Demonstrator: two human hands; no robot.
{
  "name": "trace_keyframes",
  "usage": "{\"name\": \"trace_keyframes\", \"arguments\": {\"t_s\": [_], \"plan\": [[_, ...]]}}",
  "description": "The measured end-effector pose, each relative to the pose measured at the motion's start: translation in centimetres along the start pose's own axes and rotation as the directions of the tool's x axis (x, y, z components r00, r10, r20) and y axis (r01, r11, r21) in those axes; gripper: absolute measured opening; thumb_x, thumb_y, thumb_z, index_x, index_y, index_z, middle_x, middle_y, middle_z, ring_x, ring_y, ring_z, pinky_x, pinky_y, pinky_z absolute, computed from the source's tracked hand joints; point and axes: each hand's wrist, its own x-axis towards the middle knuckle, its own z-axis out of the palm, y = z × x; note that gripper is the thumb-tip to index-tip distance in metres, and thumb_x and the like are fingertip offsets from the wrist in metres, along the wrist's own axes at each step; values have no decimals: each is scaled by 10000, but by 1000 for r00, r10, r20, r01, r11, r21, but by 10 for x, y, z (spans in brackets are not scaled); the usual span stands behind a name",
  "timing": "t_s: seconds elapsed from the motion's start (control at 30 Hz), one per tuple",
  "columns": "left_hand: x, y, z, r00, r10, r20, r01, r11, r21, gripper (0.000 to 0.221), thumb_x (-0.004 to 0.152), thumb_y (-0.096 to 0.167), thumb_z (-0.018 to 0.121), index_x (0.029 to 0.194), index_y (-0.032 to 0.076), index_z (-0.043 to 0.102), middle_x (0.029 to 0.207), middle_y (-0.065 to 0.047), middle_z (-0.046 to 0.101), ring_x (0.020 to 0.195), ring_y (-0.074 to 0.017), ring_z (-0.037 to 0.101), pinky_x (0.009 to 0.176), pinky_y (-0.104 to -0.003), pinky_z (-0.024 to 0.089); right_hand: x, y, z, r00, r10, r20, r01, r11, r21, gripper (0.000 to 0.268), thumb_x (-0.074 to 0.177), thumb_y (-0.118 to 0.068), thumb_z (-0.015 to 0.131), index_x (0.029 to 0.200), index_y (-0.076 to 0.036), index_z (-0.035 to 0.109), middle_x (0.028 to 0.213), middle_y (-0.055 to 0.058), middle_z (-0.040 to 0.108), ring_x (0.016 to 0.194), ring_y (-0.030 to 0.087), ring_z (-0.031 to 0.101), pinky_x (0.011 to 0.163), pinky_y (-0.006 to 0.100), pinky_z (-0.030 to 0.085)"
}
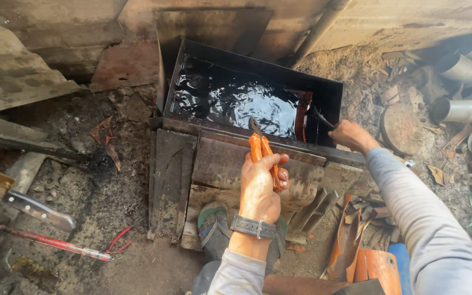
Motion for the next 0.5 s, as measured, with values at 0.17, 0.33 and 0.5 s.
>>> {"name": "trace_keyframes", "arguments": {"t_s": [0.17,0.33,0.5], "plan": [[-2,-1,1,1000,-7,12,7,1000,-11,252,918,35,569,1147,96,486,878,-103,653,560,-121,526,460,-258,417,-19,-14,-2,998,66,-1,-66,995,77,443,1022,-362,583,1013,35,778,908,229,782,794,354,784,758,443,595],[-2,0,1,1000,5,-2,-5,1000,19,258,916,42,566,1156,107,497,880,-99,650,556,-118,523,458,-258,415,-28,-34,-6,972,234,-30,-235,970,-54,335,975,-241,583,1214,-51,722,1206,205,721,1119,415,684,961,593,508],[-2,-1,1,1000,1,3,-1,1000,2,261,916,40,575,1157,91,488,883,-106,651,562,-124,529,464,-262,422,-27,-43,-3,967,247,57,-238,962,-131,400,898,-74,566,1272,-67,707,1346,205,669,1276,462,607,1035,712,419]]}}
